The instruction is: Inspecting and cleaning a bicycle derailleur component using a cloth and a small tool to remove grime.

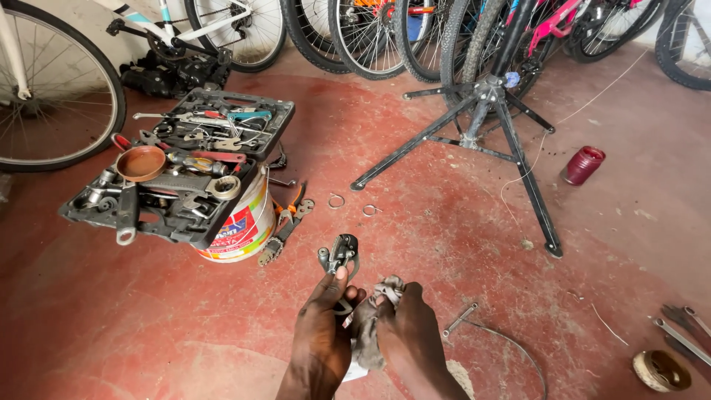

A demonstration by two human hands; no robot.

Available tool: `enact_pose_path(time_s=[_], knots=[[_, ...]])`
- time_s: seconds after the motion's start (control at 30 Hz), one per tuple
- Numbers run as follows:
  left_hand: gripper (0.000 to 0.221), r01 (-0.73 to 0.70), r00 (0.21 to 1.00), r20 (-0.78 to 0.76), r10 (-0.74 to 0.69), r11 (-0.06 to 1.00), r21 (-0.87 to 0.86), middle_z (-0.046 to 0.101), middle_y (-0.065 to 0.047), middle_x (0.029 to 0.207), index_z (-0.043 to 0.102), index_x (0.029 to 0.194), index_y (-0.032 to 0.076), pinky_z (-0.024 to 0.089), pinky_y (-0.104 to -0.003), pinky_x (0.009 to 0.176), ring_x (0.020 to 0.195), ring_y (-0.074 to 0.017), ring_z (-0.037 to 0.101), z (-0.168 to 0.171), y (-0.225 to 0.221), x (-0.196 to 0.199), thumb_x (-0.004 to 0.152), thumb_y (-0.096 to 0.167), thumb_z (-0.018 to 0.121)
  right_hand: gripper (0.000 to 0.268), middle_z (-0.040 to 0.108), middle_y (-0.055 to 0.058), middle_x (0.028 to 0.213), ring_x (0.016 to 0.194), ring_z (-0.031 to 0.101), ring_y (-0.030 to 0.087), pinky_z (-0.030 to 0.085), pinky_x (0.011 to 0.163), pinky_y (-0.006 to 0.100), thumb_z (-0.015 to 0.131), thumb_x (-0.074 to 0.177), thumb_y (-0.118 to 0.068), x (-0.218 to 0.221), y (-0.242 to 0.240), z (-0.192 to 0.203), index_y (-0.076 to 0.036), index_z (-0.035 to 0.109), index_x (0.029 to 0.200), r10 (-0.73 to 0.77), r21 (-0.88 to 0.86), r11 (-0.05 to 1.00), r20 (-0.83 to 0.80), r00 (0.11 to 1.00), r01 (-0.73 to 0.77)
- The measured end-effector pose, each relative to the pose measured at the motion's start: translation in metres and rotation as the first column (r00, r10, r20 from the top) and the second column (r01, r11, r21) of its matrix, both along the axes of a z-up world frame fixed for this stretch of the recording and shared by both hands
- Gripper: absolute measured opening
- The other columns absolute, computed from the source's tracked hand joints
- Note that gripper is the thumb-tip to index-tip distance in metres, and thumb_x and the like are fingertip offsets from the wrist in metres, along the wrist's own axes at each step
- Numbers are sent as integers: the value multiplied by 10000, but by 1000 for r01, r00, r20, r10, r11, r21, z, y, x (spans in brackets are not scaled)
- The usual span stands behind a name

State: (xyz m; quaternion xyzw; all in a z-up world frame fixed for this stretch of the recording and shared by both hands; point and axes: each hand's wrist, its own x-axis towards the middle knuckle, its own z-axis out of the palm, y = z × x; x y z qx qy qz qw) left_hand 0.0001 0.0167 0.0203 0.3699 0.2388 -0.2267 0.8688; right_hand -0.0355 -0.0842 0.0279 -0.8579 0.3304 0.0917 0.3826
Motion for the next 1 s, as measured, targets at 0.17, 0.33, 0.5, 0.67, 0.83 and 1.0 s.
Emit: enact_pose_path(time_s=[0.17, 0.33, 0.5, 0.67, 0.83, 1.0], knots=[[232, -37, 999, -40, 35, 997, -63, 516, -50, 716, 630, 1039, 96, 353, -322, 708, 710, -174, 502, -12, -4, -1, 899, 273, 578, 222, 660, 89, 838, 607, 657, 145, 538, 503, 281, 526, 908, -249, 1, 1, -2, -63, 483, 1020, 94, 79, 992, -1, 996, -94], [273, -109, 985, -138, 102, 993, -46, 562, -96, 722, 623, 921, 31, 347, -283, 592, 606, -166, 442, -32, -5, -1, 910, 302, 598, 222, 701, -10, 941, 729, 657, 112, 509, 649, 260, 486, 900, -247, 0, 8, -35, -198, 635, 1058, 308, 137, 948, -156, 939, -288], [331, -106, 992, -62, 111, 991, 84, 535, -143, 783, 601, 911, -74, 407, -329, 621, 668, -210, 487, -40, -7, -3, 975, 237, 509, 228, 674, 107, 757, 637, 643, 242, 477, 607, 365, 492, 862, -278, 1, 1, -49, -100, 610, 942, 533, -7, 845, -85, 842, -535], [249, -195, 976, -90, 199, 979, 52, 416, -54, 726, 589, 1071, -11, 370, -274, 554, 584, -145, 396, -44, -4, -1, 951, 197, 524, 237, 690, -7, 783, 752, 666, 112, 283, 929, 320, 537, 892, -370, 3, -7, 9, -158, 640, 869, 539, 150, 842, -199, 819, -518], [345, -206, 973, -68, 219, 966, 157, 345, -49, 509, 741, 933, 7, 156, -206, 403, 439, -100, 252, -52, 11, 2, 942, 290, 544, 407, 646, 85, 728, 457, 497, 104, 373, 374, 201, 601, 874, -415, 14, -21, -4, -25, 682, 955, 197, 370, 919, -133, 971, -135], [339, -323, 945, -43, 324, 946, 31, 661, -176, 910, 630, 1058, -66, 435, -299, 648, 716, -198, 544, -88, 14, -3, 1009, 182, 404, 215, 636, 209, 836, 583, 555, 237, 348, 418, 279, 493, 929, -113, 15, -47, -90, 52, 594, 1022, -328, 607, 749, -13, 945, 268]])
